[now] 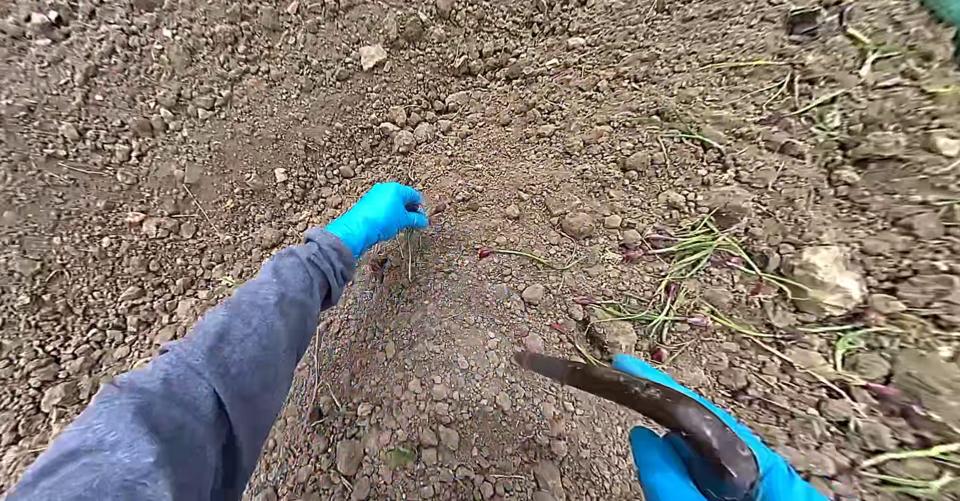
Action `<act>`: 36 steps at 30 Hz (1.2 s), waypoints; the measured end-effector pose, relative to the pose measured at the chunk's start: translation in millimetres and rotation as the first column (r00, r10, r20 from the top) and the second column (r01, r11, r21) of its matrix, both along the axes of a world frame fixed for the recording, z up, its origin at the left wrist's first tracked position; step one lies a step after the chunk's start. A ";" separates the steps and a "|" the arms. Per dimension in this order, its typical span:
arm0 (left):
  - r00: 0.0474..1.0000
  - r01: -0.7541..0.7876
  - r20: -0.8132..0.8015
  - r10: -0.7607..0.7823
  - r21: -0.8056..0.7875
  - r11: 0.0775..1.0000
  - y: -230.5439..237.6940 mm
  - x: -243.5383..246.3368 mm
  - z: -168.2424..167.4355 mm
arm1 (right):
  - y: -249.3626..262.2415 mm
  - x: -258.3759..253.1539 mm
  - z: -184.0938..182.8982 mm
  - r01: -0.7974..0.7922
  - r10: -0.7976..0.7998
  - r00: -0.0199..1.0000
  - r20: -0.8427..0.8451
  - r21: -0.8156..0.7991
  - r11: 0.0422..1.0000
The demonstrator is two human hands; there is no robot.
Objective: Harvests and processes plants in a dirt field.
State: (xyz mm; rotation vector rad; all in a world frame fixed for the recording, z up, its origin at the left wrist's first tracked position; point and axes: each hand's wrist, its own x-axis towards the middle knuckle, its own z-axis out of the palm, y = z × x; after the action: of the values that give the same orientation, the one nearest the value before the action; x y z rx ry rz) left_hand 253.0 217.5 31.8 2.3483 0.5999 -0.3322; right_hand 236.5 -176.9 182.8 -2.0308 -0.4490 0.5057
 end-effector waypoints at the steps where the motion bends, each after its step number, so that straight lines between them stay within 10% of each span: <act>1: 0.993 0.103 -0.068 -0.101 0.024 0.994 4.5 -8.0 -4.1 | 10.3 7.2 -27.7 -0.058 0.055 0.998 -0.031 -0.127 0.990; 4: 0.899 0.289 -0.395 -0.191 0.204 0.935 -0.6 -48.1 -16.7 | 32.1 18.3 -104.7 -0.161 0.131 0.986 -0.104 -0.381 0.910; 7: 0.746 0.109 -0.661 0.082 0.242 0.964 17.5 -96.6 -10.0 | 32.1 25.5 -109.1 -0.198 0.143 0.975 -0.172 -0.363 0.911; 10: 0.859 -0.259 -0.317 0.402 0.408 0.875 77.5 -183.4 -81.6 | 26.9 24.3 -110.3 -0.173 0.118 0.972 -0.201 -0.283 0.943; 14: 0.818 -0.508 -0.193 0.542 0.199 0.838 87.8 -202.1 -74.6 | 35.0 34.8 -100.4 -0.274 0.183 0.939 -0.292 -0.309 0.911; 19: 0.981 -0.193 0.013 0.194 -0.042 0.980 30.0 -145.2 -57.8 | 102.5 53.9 -32.4 -0.447 0.370 0.894 -0.252 -0.439 0.780; 26: 0.862 -0.437 -0.082 0.499 0.377 0.817 70.6 -126.0 -88.9 | 216.5 38.3 36.8 -0.346 0.389 0.912 -0.132 0.261 0.901; 30: 0.880 -0.411 -0.087 0.467 0.351 0.841 86.0 -144.8 -68.5 | 259.5 47.2 -29.9 -0.411 0.485 0.869 -0.096 0.406 0.816; 36: 0.929 -0.253 -0.194 0.315 0.287 0.924 58.5 -113.0 -47.2 | 306.3 34.3 -197.4 -0.592 0.532 0.789 -0.308 -0.145 0.793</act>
State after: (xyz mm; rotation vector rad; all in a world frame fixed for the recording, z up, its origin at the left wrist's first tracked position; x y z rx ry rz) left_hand 140.0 276.0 -15.4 2.4347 1.1513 -0.4247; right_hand 270.8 129.4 -14.6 -1.9938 -0.8881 1.2267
